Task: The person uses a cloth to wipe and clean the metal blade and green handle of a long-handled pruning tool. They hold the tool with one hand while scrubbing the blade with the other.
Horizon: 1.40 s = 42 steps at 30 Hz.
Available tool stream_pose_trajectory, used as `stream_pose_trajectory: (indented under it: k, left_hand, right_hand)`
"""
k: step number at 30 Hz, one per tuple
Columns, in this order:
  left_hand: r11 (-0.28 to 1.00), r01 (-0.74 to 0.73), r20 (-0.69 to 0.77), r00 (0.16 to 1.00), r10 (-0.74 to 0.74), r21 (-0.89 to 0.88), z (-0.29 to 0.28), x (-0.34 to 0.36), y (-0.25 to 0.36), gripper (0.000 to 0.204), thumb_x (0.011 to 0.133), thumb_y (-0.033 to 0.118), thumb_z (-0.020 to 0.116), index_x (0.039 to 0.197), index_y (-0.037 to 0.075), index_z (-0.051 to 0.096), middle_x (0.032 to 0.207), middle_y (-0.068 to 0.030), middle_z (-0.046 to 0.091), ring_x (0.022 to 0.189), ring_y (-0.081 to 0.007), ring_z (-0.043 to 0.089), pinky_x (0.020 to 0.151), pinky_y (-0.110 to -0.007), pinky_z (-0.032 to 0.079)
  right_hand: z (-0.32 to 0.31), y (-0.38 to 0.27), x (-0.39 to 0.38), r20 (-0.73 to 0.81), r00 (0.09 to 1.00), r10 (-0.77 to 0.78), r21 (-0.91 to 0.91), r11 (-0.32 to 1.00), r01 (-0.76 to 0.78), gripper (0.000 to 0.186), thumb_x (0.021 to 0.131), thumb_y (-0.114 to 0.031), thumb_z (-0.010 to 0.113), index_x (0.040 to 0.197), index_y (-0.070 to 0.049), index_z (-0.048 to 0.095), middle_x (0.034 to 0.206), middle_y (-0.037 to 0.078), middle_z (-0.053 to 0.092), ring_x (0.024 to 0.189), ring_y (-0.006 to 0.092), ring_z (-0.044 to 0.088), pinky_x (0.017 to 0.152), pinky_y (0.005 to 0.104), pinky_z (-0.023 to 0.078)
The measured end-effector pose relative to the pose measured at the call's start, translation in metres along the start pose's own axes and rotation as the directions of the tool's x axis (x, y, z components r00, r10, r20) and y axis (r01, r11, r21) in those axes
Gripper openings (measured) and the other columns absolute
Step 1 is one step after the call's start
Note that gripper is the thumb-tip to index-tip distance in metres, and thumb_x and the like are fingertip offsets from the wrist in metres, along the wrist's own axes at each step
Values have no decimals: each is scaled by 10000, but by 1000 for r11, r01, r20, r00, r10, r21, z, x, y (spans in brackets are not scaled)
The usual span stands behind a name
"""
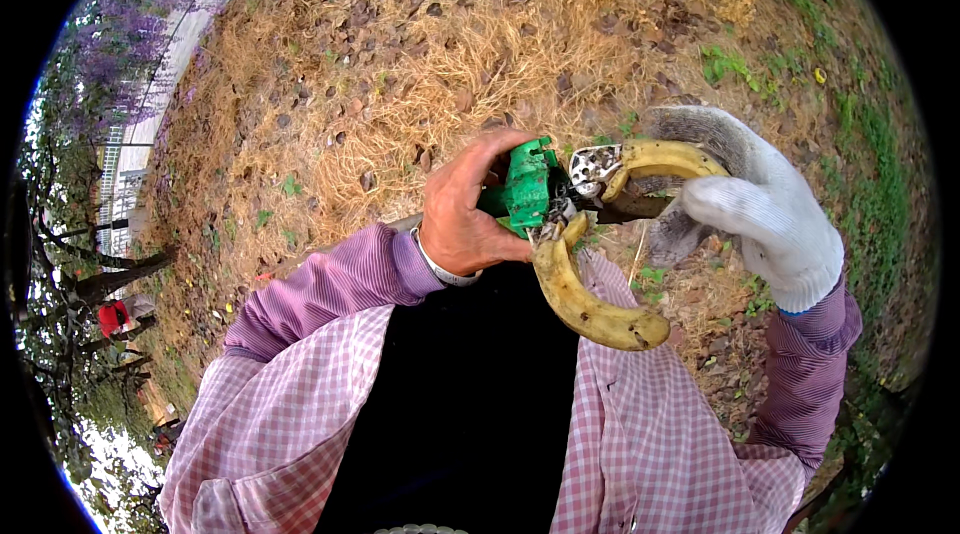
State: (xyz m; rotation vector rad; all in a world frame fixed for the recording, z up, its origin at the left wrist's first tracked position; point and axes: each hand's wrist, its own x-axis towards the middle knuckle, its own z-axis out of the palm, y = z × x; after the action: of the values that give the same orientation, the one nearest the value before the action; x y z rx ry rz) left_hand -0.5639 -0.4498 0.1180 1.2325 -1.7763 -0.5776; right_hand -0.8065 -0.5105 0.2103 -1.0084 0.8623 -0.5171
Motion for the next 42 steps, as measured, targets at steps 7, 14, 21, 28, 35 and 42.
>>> stream_pose_trajectory:
  k: [7,14,21,28,35,42]
  left_hand:
    - [998,-54,-39,998,55,13,12,-3,-1,842,418,294,882,1129,36,514,998,-129,606,868,-291,630,743,-340,515]
    - [997,-80,-72,994,80,-4,15,2,-2,798,448,291,876,1113,28,523,977,-130,607,863,-282,632,720,-330,519]
    - [997,-81,-81,994,79,-18,19,3,-4,803,423,264,873,1104,23,523,987,-134,598,862,-292,626,706,-326,519]
    - [998,-48,-56,997,45,-50,22,-2,-6,854,402,263,875,1133,32,499,1005,-137,582,892,-321,601,732,-359,500]
    - [1000,-21,71,997,22,-7,9,-2,-4,924,466,312,881,1235,48,441,1030,-150,573,911,-310,604,779,-334,501]
    - [902,296,406,901,-154,-315,-42,4,-24,1005,570,412,848,1360,61,336,1118,-116,558,1011,-263,565,929,-412,448]
  right_hand:
    - [-3,-4,10,-85,996,30,-304,951,-55,490,772,-152,640,1187,38,462,946,108,611,614,111,601,499,226,503]
    - [-3,-25,22,6,999,44,-401,915,-38,394,733,-154,646,1068,20,534,849,64,611,567,58,548,451,184,456]
    - [16,-46,37,-98,991,95,-633,762,-136,338,708,-196,625,970,10,566,752,23,569,506,44,458,415,191,355]
    - [16,-42,50,-95,989,116,-632,760,-150,324,725,-170,598,989,14,552,657,10,539,370,33,372,349,188,289]
    - [20,-42,52,-104,991,90,-588,798,-134,214,758,-118,609,923,9,560,671,14,560,433,44,435,381,204,332]
    - [23,-37,48,-165,983,84,-382,913,-142,252,770,-75,604,994,20,539,693,32,597,365,12,353,332,172,253]
